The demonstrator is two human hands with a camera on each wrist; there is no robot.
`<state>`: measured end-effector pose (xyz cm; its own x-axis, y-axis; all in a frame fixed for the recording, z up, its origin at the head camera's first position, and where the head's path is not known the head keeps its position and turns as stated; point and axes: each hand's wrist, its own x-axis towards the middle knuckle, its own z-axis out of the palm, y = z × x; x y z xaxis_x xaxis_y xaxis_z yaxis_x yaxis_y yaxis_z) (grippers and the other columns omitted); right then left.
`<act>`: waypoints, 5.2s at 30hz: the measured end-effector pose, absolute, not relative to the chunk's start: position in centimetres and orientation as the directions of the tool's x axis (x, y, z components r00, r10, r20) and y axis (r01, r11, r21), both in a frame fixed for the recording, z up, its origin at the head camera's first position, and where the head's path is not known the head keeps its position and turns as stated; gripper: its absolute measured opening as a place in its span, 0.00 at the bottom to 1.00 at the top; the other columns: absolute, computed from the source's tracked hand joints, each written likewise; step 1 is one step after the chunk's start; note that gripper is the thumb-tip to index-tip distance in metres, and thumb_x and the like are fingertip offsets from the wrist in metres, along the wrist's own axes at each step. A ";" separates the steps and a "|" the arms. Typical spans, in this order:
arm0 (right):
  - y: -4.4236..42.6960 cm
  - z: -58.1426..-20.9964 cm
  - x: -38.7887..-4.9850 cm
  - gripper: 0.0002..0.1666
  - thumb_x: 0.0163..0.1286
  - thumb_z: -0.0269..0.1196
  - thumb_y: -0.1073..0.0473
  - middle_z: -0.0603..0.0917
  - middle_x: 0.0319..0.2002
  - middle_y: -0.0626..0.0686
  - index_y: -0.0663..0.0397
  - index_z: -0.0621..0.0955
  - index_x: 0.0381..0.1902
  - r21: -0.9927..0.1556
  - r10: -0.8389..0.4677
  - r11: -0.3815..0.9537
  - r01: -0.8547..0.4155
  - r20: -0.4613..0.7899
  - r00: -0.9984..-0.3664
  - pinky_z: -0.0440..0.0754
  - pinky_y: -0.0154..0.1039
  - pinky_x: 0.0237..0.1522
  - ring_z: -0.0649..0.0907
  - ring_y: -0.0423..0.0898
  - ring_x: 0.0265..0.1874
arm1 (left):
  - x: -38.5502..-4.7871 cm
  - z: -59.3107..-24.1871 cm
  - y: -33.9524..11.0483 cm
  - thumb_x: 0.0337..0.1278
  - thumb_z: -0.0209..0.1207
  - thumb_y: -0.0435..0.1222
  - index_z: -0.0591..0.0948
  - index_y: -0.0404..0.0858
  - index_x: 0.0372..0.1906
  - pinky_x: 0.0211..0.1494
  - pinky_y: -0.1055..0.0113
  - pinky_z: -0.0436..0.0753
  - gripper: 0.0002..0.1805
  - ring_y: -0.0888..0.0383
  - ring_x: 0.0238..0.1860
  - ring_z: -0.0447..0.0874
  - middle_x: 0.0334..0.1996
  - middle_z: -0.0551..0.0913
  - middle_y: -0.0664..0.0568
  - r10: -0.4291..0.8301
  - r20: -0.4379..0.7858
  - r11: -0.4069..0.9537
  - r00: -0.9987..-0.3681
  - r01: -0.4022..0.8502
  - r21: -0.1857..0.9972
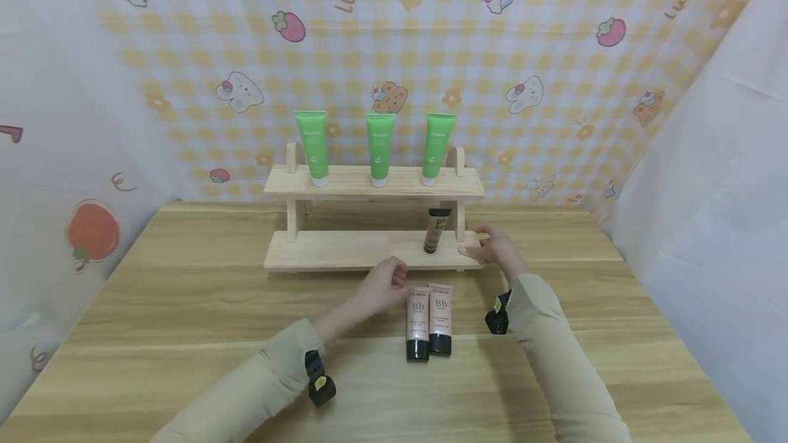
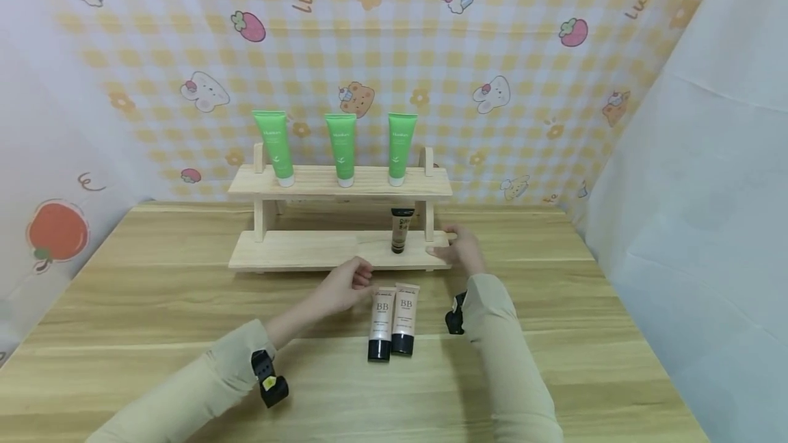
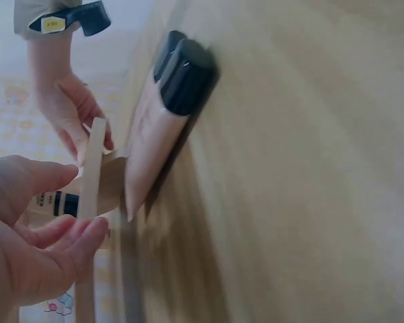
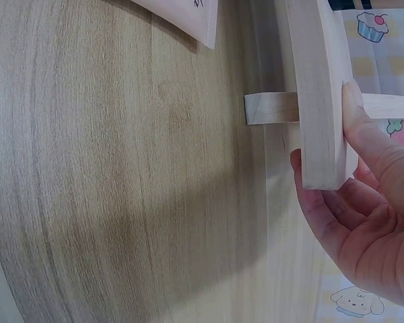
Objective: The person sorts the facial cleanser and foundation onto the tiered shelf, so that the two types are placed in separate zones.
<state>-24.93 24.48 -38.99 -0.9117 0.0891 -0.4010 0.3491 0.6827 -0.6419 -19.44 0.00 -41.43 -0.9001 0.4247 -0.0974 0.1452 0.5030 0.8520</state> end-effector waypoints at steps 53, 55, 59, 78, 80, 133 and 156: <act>24.7 -38.8 -25.0 0.50 0.51 0.68 0.43 0.67 0.60 0.71 0.58 0.61 0.65 -0.646 0.083 0.682 0.343 -0.397 -0.914 0.80 0.43 0.48 0.78 0.58 0.50 | -17.3 -42.0 -0.2 0.49 0.62 0.35 0.73 0.27 0.45 0.37 0.65 0.82 0.20 0.54 0.35 0.79 0.35 0.79 0.41 0.395 -0.182 0.472 -0.900 0.029 0.881; 24.7 -38.8 -25.0 0.50 0.51 0.68 0.43 0.67 0.60 0.71 0.57 0.61 0.65 -0.643 0.086 0.682 0.347 -0.401 -0.912 0.79 0.45 0.50 0.77 0.59 0.51 | -17.7 -41.6 -0.5 0.48 0.63 0.34 0.72 0.26 0.46 0.41 0.65 0.83 0.21 0.52 0.38 0.79 0.37 0.80 0.40 0.358 -0.128 0.467 -0.925 0.059 0.882; 24.4 -38.9 -24.9 0.44 0.57 0.66 0.48 0.66 0.61 0.70 0.57 0.60 0.66 -0.637 0.107 0.678 0.367 -0.409 -0.906 0.76 0.48 0.56 0.74 0.60 0.55 | -18.5 -40.6 -1.2 0.47 0.64 0.35 0.73 0.29 0.47 0.43 0.65 0.82 0.22 0.53 0.39 0.79 0.39 0.80 0.42 0.297 -0.084 0.463 -0.951 0.066 0.884; 24.3 -38.7 -24.9 0.42 0.60 0.63 0.49 0.64 0.62 0.70 0.58 0.59 0.66 -0.613 0.097 0.707 0.354 -0.411 -0.906 0.71 0.51 0.60 0.71 0.61 0.58 | -22.0 -39.1 -3.2 0.51 0.62 0.38 0.70 0.32 0.53 0.43 0.66 0.82 0.25 0.50 0.46 0.78 0.45 0.77 0.42 0.182 -0.022 0.407 -0.983 0.055 0.912; 24.3 -38.8 -24.9 0.42 0.60 0.63 0.49 0.64 0.62 0.71 0.58 0.59 0.66 -0.608 0.094 0.714 0.347 -0.408 -0.908 0.73 0.51 0.58 0.72 0.61 0.57 | -22.3 -39.1 -3.3 0.52 0.62 0.38 0.70 0.32 0.52 0.44 0.65 0.82 0.24 0.50 0.47 0.77 0.46 0.77 0.42 0.171 -0.010 0.401 -0.985 0.060 0.914; 24.4 -39.0 -25.3 0.44 0.58 0.65 0.48 0.71 0.57 0.69 0.58 0.60 0.66 -0.605 0.104 0.715 0.350 -0.403 -0.909 0.78 0.41 0.46 0.79 0.48 0.36 | -18.7 -41.4 -1.1 0.52 0.61 0.41 0.66 0.36 0.56 0.53 0.60 0.78 0.27 0.52 0.49 0.75 0.51 0.72 0.46 0.330 -0.008 0.585 -0.944 0.197 0.787; 24.7 -39.2 -25.2 0.44 0.57 0.65 0.47 0.72 0.57 0.69 0.56 0.59 0.66 -0.611 0.105 0.706 0.358 -0.409 -0.906 0.78 0.44 0.49 0.80 0.49 0.37 | -18.5 -42.7 6.0 0.38 0.70 0.42 0.67 0.25 0.56 0.45 0.64 0.81 0.40 0.56 0.33 0.74 0.42 0.77 0.41 0.467 -0.333 0.747 -0.819 0.164 0.645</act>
<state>-25.16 24.65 -39.19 -0.9063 0.1051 -0.4093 0.3579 0.7060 -0.6111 -18.52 6.05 -42.73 -0.8191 0.4671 -0.3331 0.1636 0.7467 0.6447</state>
